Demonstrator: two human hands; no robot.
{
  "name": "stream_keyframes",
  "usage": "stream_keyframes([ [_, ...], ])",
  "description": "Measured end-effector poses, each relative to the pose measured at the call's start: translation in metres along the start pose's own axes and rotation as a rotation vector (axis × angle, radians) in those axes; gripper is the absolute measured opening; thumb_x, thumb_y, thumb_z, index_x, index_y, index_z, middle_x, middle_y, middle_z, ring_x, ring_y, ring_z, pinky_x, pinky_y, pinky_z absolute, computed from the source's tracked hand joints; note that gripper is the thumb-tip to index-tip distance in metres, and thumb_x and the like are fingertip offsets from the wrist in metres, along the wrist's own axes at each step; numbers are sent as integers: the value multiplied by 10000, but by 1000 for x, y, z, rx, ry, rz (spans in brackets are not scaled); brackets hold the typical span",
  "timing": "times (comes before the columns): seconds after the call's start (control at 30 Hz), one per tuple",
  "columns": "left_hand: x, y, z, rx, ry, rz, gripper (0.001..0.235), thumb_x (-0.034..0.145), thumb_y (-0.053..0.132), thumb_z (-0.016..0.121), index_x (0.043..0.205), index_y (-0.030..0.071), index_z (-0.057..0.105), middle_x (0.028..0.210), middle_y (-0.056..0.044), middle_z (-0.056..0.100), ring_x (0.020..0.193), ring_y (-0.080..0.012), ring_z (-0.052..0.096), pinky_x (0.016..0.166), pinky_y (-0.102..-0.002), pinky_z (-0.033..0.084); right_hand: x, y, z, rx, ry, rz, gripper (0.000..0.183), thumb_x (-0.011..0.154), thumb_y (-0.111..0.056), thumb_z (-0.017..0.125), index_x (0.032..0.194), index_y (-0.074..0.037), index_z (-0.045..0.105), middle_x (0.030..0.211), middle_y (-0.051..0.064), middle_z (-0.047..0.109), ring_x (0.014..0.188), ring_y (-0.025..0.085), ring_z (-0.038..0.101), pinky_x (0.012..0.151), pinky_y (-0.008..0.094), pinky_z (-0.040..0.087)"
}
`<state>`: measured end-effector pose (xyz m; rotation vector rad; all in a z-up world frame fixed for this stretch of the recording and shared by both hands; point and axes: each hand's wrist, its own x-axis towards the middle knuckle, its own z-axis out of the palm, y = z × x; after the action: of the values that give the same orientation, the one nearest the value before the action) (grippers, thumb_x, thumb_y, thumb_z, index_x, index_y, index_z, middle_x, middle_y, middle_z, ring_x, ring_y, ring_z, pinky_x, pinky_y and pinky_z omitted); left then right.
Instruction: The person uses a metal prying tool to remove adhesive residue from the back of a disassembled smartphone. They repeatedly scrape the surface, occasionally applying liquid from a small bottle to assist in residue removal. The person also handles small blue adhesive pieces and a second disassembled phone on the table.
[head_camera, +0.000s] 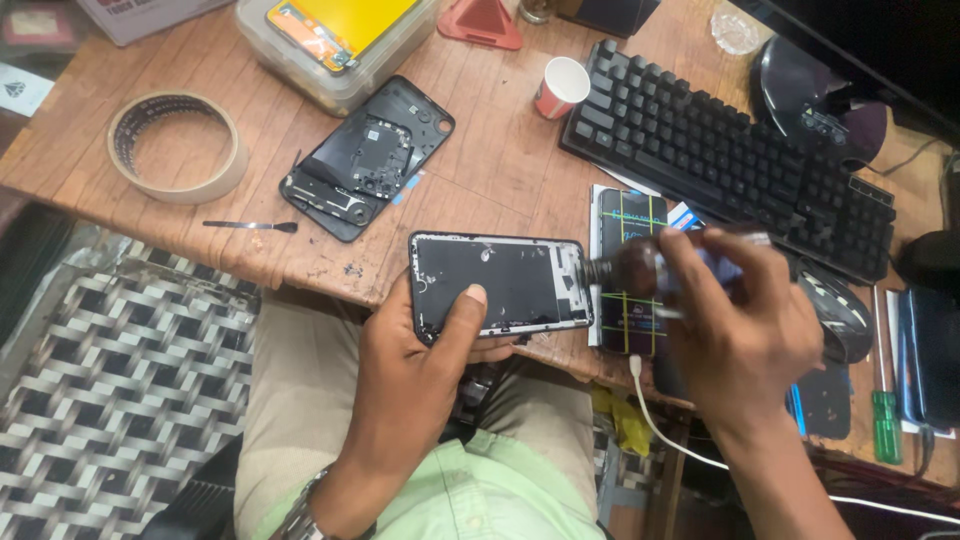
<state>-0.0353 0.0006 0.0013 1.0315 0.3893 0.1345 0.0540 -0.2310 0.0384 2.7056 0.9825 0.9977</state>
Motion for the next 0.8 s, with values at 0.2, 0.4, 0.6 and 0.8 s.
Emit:
stream_keyframes([
  [0.2,-1,-2,-1,-13,-8,16,240,984,153,596,1100,-57,604,961,-122,732,765,-155,750,691,-315,684,5,6,13,-21,-36,17,565,803,-31,858,1320,-238,763,1202,15,672,850,167,662,742,304,517],
  [0.4,2,-2,0,-37,-6,50,242,995,139,585,1141,-53,602,999,-115,726,807,-146,745,712,-311,679,-10,3,1,15,-50,19,616,722,-85,916,1294,-255,765,1194,21,665,867,180,675,747,320,537],
  [0.6,6,-3,-2,-70,2,27,253,990,123,570,1178,-45,587,1022,-119,732,806,-170,755,724,-323,686,-15,4,-8,293,-97,312,568,743,-49,897,1259,-213,721,1238,71,609,990,195,659,832,289,597],
  [0.8,11,-6,-3,-54,14,24,244,989,107,572,1183,-41,577,1038,-123,726,818,-176,754,737,-327,681,-21,25,-21,851,-1,836,468,807,-55,849,1227,-109,648,1169,13,647,1009,103,663,814,218,577],
])
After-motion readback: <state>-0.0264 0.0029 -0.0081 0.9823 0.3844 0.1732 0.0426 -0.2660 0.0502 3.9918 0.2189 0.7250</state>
